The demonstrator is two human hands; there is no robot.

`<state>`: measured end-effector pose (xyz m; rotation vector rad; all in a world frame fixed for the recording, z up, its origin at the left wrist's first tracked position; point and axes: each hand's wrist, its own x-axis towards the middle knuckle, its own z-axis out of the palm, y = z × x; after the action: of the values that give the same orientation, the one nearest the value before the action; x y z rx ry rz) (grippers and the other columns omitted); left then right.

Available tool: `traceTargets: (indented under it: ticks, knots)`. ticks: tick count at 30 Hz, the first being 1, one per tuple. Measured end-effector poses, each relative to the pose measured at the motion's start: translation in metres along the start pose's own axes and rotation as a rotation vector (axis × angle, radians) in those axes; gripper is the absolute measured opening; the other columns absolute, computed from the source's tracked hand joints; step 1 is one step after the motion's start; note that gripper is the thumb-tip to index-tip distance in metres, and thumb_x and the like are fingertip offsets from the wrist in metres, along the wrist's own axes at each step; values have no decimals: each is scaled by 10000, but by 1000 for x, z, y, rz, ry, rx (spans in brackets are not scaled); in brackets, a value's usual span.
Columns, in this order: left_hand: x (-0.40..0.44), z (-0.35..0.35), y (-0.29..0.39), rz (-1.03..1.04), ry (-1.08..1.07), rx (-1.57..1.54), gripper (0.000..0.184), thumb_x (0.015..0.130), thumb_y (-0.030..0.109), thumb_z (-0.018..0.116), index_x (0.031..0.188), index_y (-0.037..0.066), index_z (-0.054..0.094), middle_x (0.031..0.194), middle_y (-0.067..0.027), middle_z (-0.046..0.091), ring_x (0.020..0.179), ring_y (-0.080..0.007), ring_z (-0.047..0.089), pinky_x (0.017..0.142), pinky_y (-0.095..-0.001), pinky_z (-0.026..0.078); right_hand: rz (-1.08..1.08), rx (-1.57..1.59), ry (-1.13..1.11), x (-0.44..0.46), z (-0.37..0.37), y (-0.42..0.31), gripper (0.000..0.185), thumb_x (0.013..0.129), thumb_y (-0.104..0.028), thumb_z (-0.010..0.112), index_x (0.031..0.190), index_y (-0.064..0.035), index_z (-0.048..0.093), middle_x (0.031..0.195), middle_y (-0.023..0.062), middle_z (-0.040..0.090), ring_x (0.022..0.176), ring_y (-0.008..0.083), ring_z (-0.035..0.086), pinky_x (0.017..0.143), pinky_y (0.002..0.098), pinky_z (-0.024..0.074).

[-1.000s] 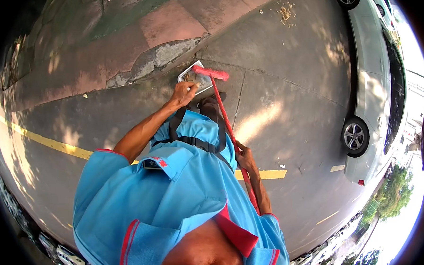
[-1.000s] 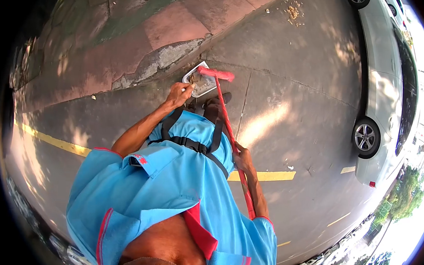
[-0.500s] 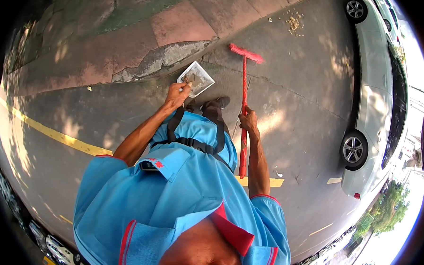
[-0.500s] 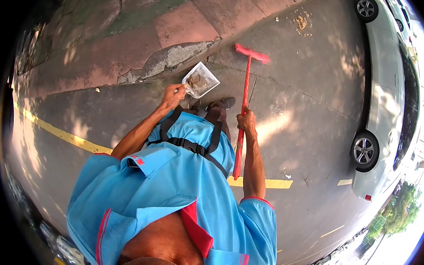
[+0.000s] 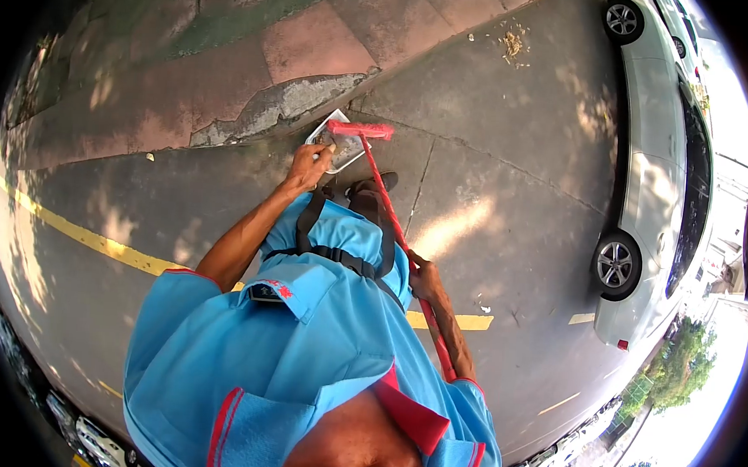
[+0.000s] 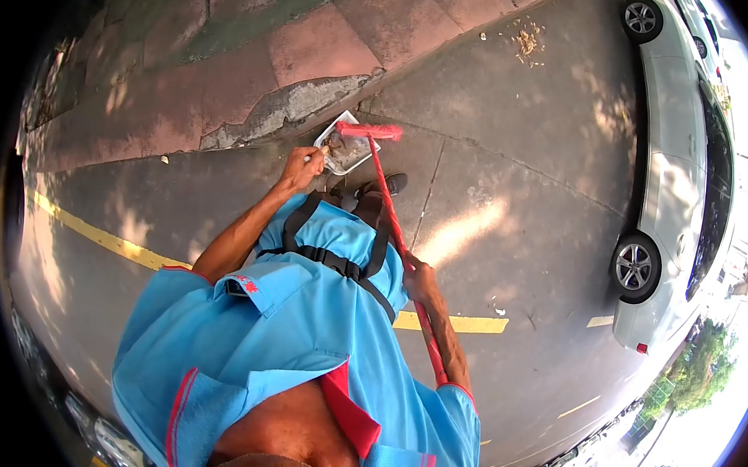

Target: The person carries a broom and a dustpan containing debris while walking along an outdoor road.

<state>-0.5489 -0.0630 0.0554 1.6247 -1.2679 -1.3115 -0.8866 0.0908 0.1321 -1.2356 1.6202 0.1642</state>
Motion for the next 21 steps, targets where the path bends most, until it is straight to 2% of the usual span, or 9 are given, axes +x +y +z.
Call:
traceTargets:
  ticks: [2, 5, 11, 13, 14, 17, 18, 20, 21]
  knots:
    - [-1, -1, -8, -6, -2, 4, 385, 859, 275, 527, 627, -25, 594, 535, -109, 553, 514, -193, 534, 552, -344, 424, 89, 158, 75, -9, -12, -20, 585, 758, -62, 560, 1334, -81, 459, 583, 108, 583, 411, 137, 530, 393, 302, 428]
    - [-6, -2, -9, -14, 2, -23, 381, 858, 271, 524, 629, -26, 593, 532, -107, 550, 510, -186, 530, 553, -341, 426, 88, 193, 167, 28, -24, -19, 609, 763, -41, 547, 1358, -66, 418, 578, 53, 541, 402, 142, 513, 384, 291, 416]
    - [-6, -3, -5, 12, 23, -53, 375, 854, 259, 515, 624, -27, 592, 538, -113, 560, 519, -202, 543, 567, -348, 435, -11, 51, 262, 98, -29, -41, 559, 739, -47, 538, 1292, -18, 469, 599, 163, 589, 451, 232, 596, 440, 354, 487]
    - [-4, -5, -7, 17, 31, -48, 377, 854, 257, 514, 619, -28, 590, 542, -116, 564, 525, -204, 549, 570, -349, 438, -206, -298, 328, 104, -24, -48, 484, 733, -59, 525, 1214, -8, 518, 655, 240, 610, 525, 317, 633, 516, 404, 513]
    - [-6, -5, -8, 4, 41, -46, 383, 855, 264, 515, 617, -26, 592, 548, -120, 570, 529, -211, 554, 573, -351, 440, -110, -254, 270, 99, -18, -47, 427, 729, -81, 522, 1152, -19, 546, 733, 273, 616, 660, 391, 640, 626, 454, 513]
    - [-5, -4, -10, 1, 47, -30, 399, 858, 282, 515, 613, -23, 597, 558, -126, 580, 537, -222, 563, 579, -354, 445, -99, -332, 184, 64, -10, -58, 460, 757, -169, 553, 1207, -76, 543, 858, 290, 622, 842, 435, 611, 753, 492, 483]
    - [-5, -4, -10, 12, 36, -11, 408, 860, 293, 514, 613, -21, 601, 562, -128, 583, 541, -226, 567, 582, -355, 447, -96, -332, 183, 56, -7, -54, 460, 757, -169, 553, 1207, -76, 543, 858, 290, 622, 842, 435, 611, 753, 492, 483]
    - [-5, -5, -3, 18, 25, -14, 414, 862, 299, 514, 609, -17, 603, 564, -126, 585, 544, -228, 571, 583, -354, 448, -116, -286, 72, 40, -4, -43, 440, 861, -346, 498, 1201, -68, 519, 885, 271, 625, 875, 449, 595, 757, 512, 475]
    - [-5, -5, -1, 22, 19, -15, 419, 864, 305, 513, 606, -12, 605, 565, -125, 587, 547, -230, 574, 585, -352, 448, -253, -308, 54, 34, -3, -45, 463, 844, -325, 533, 1240, -86, 517, 801, 245, 643, 743, 394, 642, 672, 473, 506]
